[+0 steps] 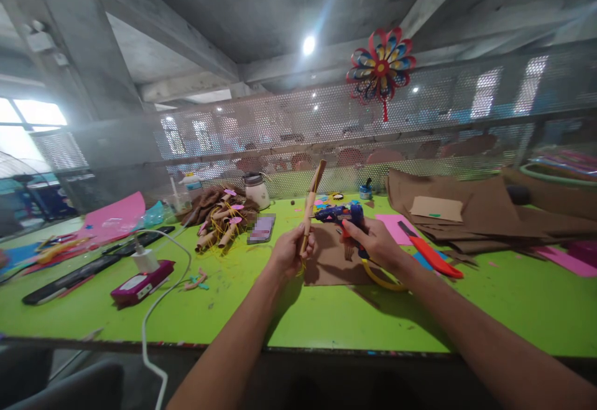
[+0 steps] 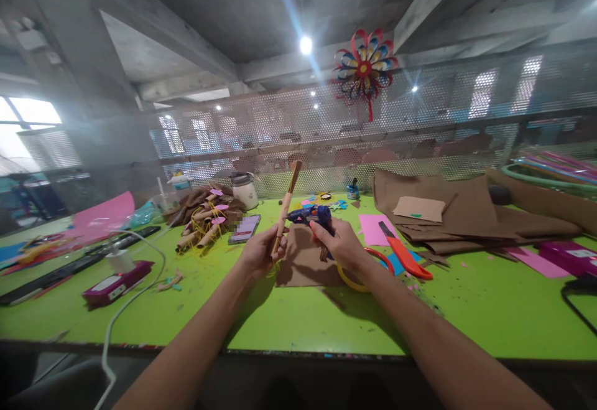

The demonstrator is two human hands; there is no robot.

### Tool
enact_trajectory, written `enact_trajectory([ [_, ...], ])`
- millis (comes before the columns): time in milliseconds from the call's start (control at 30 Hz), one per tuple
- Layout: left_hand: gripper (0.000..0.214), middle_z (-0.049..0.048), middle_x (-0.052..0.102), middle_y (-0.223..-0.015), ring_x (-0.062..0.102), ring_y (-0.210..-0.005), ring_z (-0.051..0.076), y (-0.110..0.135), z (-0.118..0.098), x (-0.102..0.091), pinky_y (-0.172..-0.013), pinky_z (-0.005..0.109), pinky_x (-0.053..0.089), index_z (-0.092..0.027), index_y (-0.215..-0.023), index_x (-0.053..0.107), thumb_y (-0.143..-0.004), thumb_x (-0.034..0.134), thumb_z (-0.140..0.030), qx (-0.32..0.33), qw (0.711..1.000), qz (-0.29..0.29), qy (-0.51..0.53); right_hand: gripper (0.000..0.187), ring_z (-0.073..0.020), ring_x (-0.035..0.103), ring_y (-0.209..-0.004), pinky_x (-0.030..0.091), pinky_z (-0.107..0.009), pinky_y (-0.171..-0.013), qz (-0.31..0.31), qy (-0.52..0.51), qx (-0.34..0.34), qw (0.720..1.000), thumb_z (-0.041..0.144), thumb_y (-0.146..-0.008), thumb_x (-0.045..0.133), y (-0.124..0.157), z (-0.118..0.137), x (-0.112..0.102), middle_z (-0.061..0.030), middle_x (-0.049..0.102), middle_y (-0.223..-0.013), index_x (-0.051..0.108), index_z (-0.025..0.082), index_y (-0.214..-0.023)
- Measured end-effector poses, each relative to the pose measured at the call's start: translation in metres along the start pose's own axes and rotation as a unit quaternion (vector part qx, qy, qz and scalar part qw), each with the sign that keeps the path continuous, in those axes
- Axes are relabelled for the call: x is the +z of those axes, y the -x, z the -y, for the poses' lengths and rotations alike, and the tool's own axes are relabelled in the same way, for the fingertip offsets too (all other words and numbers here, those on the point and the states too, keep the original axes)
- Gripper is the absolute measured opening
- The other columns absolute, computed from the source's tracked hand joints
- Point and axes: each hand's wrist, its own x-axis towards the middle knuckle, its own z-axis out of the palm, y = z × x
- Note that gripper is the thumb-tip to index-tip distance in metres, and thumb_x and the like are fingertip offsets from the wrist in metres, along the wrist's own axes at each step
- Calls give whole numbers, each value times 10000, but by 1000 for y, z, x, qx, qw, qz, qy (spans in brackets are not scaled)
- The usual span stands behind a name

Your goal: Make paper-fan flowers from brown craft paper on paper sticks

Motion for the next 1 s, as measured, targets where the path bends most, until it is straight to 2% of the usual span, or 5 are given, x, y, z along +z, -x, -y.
enact_trajectory([
  [100,216,2,510,-513,418,-383,51,0,0,1,-342,126,278,-100,-791,566,-877,444,-256,0,1000,-1,-2,430,-126,550,-510,445,-249,-496,13,5,5,1000,523,-850,497,1,2,1,-40,601,-601,610,131,-715],
  [367,224,7,522,-525,444,-401,58,-1,1,-2,-350,130,284,-100,-800,562,-884,429,-259,8,1000,2,-11,395,-113,497,-517,392,-233,-501,-33,79,-37,996,475,-860,495,1,3,0,-13,549,-567,564,151,-646],
  [633,214,7,525,-526,426,-391,55,-1,2,-3,-350,137,280,-105,-783,554,-876,438,-259,20,1000,4,-17,382,-106,460,-490,359,-235,-484,-23,88,-47,995,460,-859,492,3,6,1,9,498,-534,506,170,-610],
  [867,203,12,530,-532,449,-421,63,1,1,0,-373,144,297,-106,-776,558,-866,460,-259,20,999,-10,-23,339,-140,484,-582,388,-264,-544,-29,109,-58,992,457,-861,497,2,4,1,-16,555,-623,623,150,-795],
  [1000,199,12,533,-539,456,-431,63,2,1,0,-384,145,307,-104,-782,563,-866,458,-251,23,999,-13,-28,337,-149,495,-601,400,-271,-550,-26,114,-63,991,458,-852,508,2,3,1,-29,572,-654,632,146,-819],
])
